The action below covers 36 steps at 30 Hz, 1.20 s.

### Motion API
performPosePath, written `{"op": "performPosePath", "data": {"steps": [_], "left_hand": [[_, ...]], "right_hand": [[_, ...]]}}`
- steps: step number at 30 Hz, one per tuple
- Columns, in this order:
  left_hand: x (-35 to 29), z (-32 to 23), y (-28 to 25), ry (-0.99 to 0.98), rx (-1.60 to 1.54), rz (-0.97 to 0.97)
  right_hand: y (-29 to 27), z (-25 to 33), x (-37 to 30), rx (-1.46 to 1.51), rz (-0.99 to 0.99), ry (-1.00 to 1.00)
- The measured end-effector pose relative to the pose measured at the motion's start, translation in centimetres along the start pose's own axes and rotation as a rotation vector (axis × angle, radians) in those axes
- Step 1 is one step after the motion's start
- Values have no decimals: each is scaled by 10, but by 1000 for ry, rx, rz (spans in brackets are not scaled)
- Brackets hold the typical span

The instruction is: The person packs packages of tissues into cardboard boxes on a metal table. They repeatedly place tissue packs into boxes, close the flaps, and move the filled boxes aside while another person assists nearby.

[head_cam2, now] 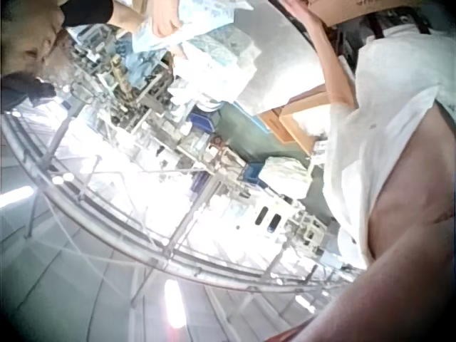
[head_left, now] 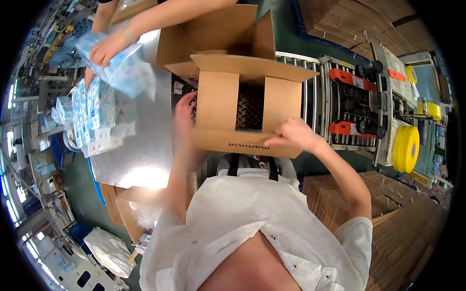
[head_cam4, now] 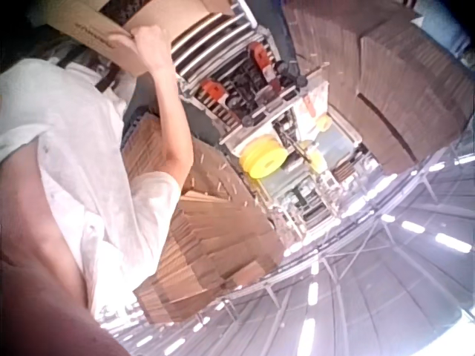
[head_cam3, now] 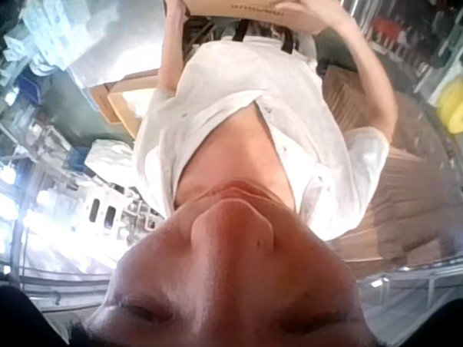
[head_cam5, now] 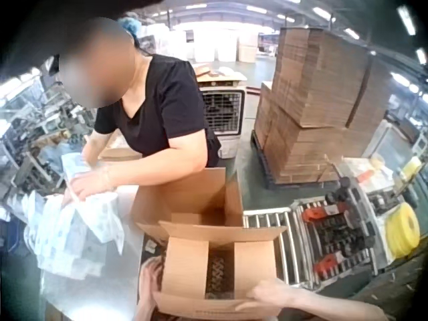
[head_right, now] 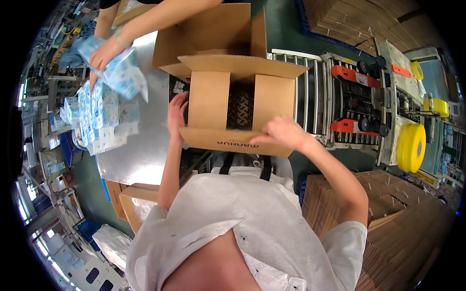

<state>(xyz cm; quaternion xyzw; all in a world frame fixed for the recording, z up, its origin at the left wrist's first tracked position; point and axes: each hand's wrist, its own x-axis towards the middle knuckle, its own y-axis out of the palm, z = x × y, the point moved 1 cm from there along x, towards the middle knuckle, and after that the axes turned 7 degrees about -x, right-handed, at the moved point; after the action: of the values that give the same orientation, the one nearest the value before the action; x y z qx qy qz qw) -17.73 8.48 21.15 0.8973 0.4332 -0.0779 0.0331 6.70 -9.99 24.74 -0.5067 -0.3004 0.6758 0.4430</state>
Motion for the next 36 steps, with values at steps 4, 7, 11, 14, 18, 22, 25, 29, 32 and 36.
{"op": "performPosePath", "data": {"steps": [4,7,11,14,18,22,25,29,32,36], "left_hand": [[-17,42,-17,-170,-93,-12],[-33,40,-13,-258,-274,-71],[-38,44,-11,-289,-276,10],[-41,37,5,-404,-360,-28],[-41,62,27,-392,-385,155],[-17,172,47,-460,-424,25],[27,234,95,-401,70,53],[51,254,128,-448,29,-118],[29,213,119,-392,461,191],[-43,109,116,-306,-91,54]], "right_hand": [[40,-29,58,-136,-328,-30],[17,-10,69,-428,-888,-255],[-47,-14,87,-316,-998,108],[-13,-12,56,-200,-833,21],[86,-42,-14,-93,-497,128],[125,-133,-85,-63,-489,313],[155,-213,-146,393,-579,514],[159,-253,-179,1267,-709,556],[149,-267,-164,1296,-797,533],[132,-262,-187,1428,-773,506]]}}
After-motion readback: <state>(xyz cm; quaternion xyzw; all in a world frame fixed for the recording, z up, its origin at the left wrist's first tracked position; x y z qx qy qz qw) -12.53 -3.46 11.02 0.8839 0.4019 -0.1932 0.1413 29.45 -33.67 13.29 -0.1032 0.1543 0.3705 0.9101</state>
